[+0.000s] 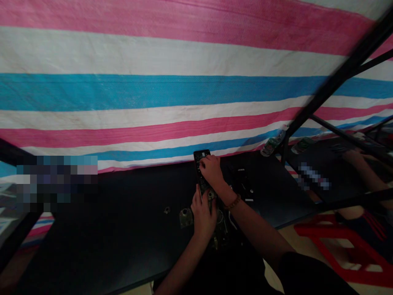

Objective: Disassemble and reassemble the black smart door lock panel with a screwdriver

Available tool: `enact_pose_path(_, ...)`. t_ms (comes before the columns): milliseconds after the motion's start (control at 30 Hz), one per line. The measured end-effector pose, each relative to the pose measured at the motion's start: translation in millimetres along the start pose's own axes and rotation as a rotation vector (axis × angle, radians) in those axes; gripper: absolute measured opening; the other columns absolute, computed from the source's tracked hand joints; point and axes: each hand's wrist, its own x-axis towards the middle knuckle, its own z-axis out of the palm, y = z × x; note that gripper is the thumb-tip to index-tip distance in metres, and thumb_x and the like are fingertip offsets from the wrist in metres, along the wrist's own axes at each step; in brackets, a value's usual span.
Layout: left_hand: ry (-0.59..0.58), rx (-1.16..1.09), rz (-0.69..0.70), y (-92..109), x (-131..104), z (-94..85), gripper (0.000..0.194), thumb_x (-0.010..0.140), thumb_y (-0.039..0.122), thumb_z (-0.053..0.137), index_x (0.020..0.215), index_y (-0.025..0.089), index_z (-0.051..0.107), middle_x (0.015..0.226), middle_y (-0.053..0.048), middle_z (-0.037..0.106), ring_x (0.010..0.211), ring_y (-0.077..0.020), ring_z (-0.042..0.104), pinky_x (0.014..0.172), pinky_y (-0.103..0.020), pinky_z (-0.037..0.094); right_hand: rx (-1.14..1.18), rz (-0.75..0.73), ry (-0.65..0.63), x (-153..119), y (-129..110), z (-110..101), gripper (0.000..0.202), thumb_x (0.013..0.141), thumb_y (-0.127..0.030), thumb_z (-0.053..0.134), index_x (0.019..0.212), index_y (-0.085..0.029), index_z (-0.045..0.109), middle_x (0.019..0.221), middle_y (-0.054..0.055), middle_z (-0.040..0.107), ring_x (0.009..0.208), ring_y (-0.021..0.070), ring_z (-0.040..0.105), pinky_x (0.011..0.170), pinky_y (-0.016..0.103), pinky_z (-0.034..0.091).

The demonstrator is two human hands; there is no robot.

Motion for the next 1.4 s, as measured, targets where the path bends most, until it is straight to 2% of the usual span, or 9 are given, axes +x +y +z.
enact_pose_path(233,-0.004,0.01,0.005,0,0,-0.4,0.039,0.099,0.026,0.05,0.138,0.018,0.055,0.163,-0.02,0.033,0.141,-0.0368,0.043,0.109,-0.06,0.042,0.043,0.019,0.034,-4,-6,9,0.012,0.093,-0.017,0.058,0.089,-0.019,0.07,0.095,0.008,0.071,0.1,0.0251,0.06,0.093,0.04,0.034)
enact_pose_path(567,-0.016,-0.008,-0.005,0,1,-0.8,0.04,0.099,0.026,0.05,0.138,0.017,0.054,0.164,-0.02,0.032,0.141,-0.0376,0.043,0.109,-0.06,0.042,-0.001,0.042,0.012,-2,-6,18,0.011,0.092,-0.017,0.058,0.088,-0.018,0.068,0.095,0.009,0.071,0.101,0.0263,0.06,0.091,0.04,0.034)
enact_pose_path(833,-0.015,-0.008,-0.01,-1,0,0.8,0.04,0.098,0.026,0.051,0.137,0.016,0.055,0.164,-0.021,0.032,0.143,-0.0379,0.042,0.11,-0.06,0.042,-0.013,0.036,0.03,-3,-7,19,0.011,0.093,-0.016,0.057,0.089,-0.017,0.067,0.096,0.01,0.071,0.101,0.0269,0.059,0.09,0.04,0.035)
enact_pose_path(1167,-0.006,-0.012,-0.011,1,1,-0.8,0.04,0.098,0.026,0.052,0.137,0.018,0.055,0.164,-0.02,0.032,0.142,-0.0377,0.042,0.109,-0.06,0.042,-0.023,-0.013,-0.057,-1,-6,14,0.017,0.096,-0.016,0.053,0.092,-0.017,0.07,0.102,0.012,0.071,0.105,0.0277,0.058,0.092,0.041,0.037)
enact_pose_path(1400,-0.015,0.014,0.001,4,2,-2.7,0.04,0.1,0.026,0.049,0.138,0.016,0.055,0.163,-0.022,0.032,0.142,-0.0374,0.042,0.11,-0.058,0.043,-0.011,-0.051,-0.06,0,-2,8,0.018,0.096,-0.017,0.054,0.092,-0.018,0.072,0.101,0.011,0.071,0.107,0.0271,0.058,0.094,0.041,0.036)
